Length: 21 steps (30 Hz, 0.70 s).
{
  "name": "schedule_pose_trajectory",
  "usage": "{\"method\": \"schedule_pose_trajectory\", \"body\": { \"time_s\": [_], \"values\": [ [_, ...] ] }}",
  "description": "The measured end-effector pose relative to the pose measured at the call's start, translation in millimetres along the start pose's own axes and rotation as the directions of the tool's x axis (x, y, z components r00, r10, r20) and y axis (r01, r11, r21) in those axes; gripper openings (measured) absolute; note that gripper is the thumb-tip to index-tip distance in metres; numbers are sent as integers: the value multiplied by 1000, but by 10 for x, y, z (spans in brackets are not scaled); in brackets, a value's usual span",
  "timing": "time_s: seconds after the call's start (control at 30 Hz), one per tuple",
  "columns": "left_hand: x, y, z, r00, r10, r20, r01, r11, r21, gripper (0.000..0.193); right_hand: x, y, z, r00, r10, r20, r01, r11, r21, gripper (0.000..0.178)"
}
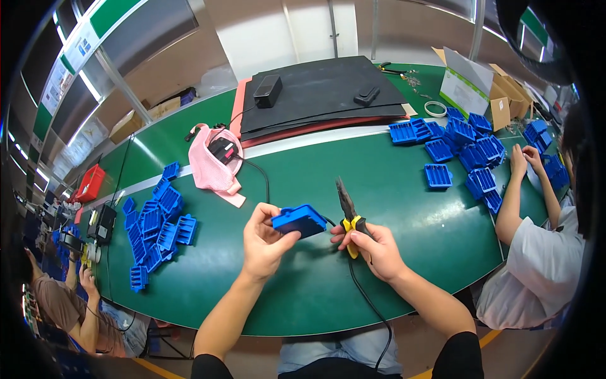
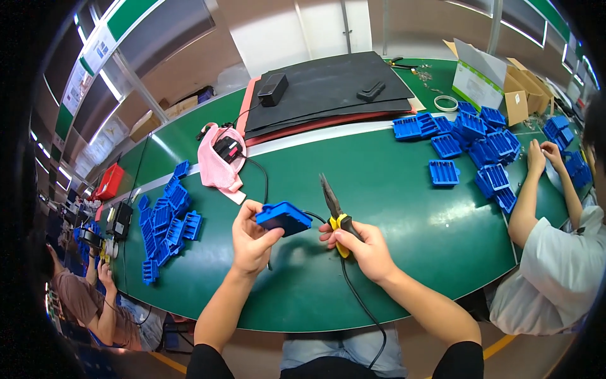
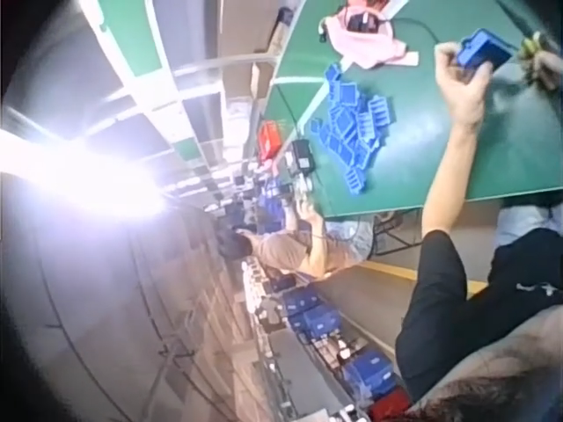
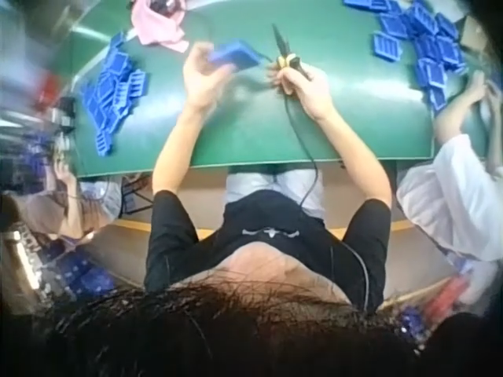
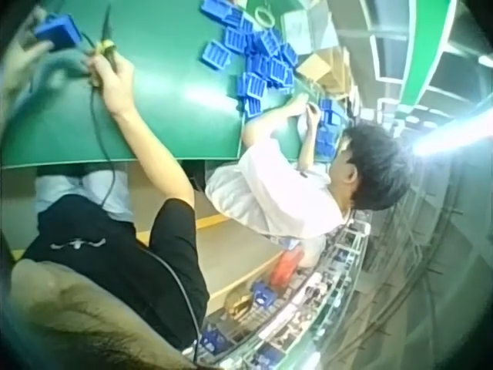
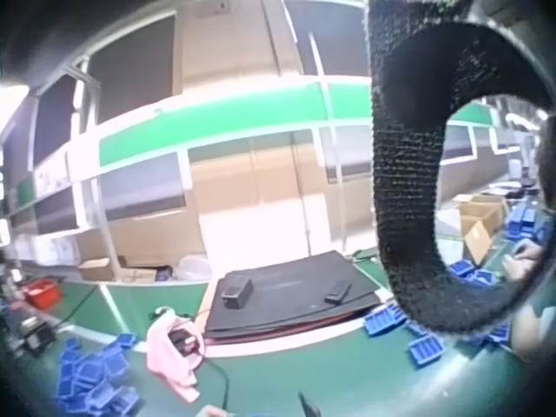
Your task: Soldering electrical wires into small blue plastic cases containing electronic modules.
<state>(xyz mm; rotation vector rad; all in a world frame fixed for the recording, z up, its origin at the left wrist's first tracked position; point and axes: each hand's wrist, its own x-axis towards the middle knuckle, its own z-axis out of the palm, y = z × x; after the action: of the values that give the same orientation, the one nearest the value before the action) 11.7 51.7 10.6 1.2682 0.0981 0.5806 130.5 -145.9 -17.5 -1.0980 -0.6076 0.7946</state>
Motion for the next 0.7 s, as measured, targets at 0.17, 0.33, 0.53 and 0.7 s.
{"method": "schedule_pose_trajectory", "body": {
  "time_s": [0.17,0.33,0.53,0.7],
  "values": [
    [-41,-16,120,993,-46,109,17,967,255,56,8,-17,62,998,48,48,-61,939,338,22],
    [16,-67,77,973,72,220,-197,755,626,32,-2,-53,32,996,-40,77,26,986,168,22],
    [70,-4,-5,967,231,106,-246,750,614,30,-82,-173,83,994,70,78,-62,993,-104,17],
    [108,109,-29,959,279,52,-239,697,676,34,-90,-97,134,975,152,160,-133,983,-124,24]
  ]
}}
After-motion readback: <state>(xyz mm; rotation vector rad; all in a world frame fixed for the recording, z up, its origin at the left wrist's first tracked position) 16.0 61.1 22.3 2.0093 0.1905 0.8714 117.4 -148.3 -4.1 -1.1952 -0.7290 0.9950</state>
